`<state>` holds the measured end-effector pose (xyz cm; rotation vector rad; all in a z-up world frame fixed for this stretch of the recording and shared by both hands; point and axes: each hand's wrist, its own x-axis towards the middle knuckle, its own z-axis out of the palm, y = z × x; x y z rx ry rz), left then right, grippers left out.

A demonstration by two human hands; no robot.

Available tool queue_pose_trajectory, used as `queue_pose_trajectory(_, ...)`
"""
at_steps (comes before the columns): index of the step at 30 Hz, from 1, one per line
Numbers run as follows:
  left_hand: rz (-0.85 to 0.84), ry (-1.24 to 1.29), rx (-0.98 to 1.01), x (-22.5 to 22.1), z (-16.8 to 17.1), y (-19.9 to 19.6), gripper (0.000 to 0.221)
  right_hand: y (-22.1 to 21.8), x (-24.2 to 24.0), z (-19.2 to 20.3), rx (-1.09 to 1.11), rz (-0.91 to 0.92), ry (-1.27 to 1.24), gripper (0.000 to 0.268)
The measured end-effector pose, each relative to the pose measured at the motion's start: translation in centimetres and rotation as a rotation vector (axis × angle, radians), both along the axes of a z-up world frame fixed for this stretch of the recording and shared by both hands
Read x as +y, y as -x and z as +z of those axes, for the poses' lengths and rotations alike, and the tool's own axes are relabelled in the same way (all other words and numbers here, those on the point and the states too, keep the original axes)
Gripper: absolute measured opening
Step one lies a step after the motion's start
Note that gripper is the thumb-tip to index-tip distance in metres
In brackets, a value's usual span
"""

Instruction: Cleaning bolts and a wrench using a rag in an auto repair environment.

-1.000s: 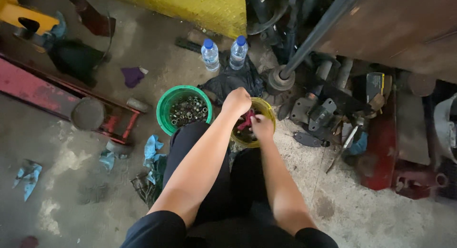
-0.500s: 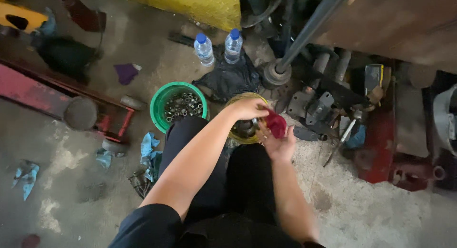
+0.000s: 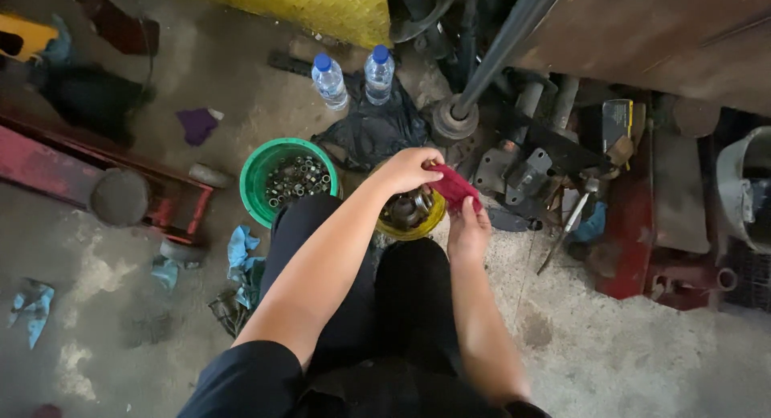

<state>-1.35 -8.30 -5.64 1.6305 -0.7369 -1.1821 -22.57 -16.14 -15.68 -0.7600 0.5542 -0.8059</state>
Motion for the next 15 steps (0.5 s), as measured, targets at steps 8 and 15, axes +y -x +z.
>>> queue_pose_trajectory(8, 0.112, 0.305, -0.54, -0.1, 0.5, 0.6, 0.02, -2.0, 1.0, 9.0, -0.084, 0.023, -0.282, 0.038)
queue_pose_trajectory(15, 0.203, 0.553, 0.273, -0.8, -1.6, 1.0, 0.014, -0.7, 0.4, 5.9, -0.224, 0.076, -0.376, 0.038)
